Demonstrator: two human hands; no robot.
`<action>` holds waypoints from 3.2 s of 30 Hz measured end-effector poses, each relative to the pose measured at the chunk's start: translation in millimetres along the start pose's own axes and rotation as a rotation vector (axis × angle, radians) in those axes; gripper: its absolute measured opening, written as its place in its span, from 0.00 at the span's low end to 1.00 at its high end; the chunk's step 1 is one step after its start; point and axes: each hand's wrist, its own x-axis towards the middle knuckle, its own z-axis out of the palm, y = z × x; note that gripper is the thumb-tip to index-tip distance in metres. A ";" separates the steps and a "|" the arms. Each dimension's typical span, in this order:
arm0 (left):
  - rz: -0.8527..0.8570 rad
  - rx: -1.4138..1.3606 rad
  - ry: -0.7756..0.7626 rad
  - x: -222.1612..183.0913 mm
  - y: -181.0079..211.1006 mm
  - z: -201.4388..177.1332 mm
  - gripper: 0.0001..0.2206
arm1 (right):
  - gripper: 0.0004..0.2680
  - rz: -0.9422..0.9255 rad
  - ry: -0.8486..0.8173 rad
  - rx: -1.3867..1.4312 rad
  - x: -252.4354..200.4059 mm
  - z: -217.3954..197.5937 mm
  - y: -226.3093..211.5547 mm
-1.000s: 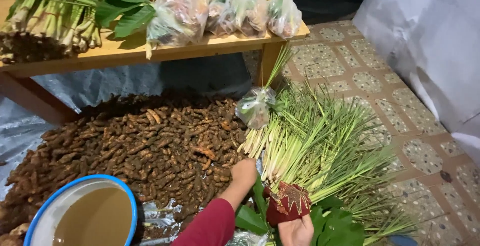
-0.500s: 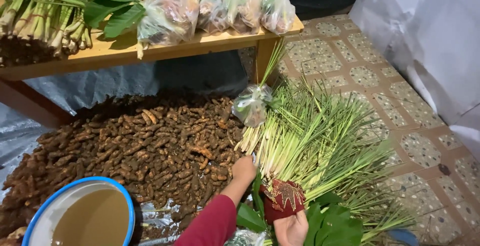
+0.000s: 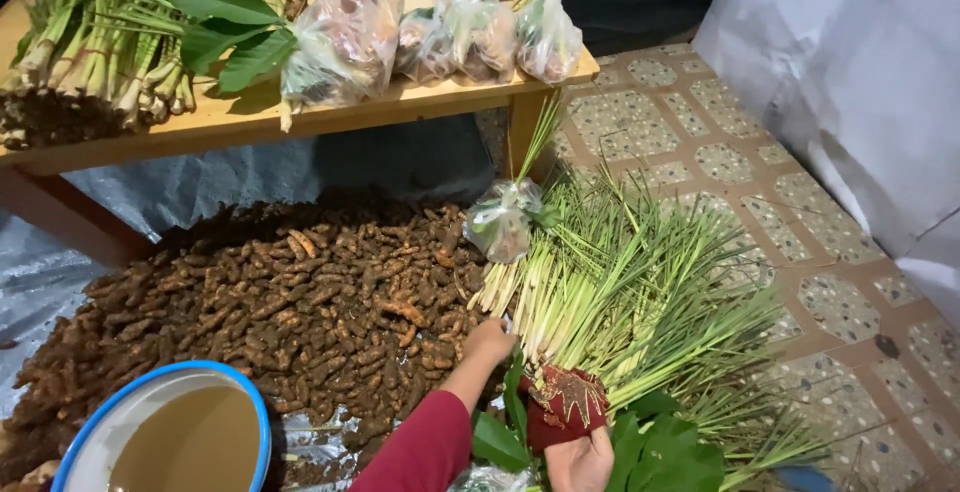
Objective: Sorting, trimming, and bagging ginger or turmeric roots into small plastic bags while sitting on the floor.
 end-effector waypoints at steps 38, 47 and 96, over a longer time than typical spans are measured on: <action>0.409 -1.063 -0.113 -269.6 -251.4 -16.7 0.17 | 0.15 0.337 -0.179 -0.256 -89.4 34.8 63.6; 0.299 -0.604 0.433 -311.7 -253.9 8.1 0.14 | 0.07 0.333 -0.165 -0.466 -126.7 38.5 106.3; 0.318 -0.546 0.133 -332.4 -351.8 48.0 0.13 | 0.09 0.210 -0.091 -0.517 -64.1 75.2 93.4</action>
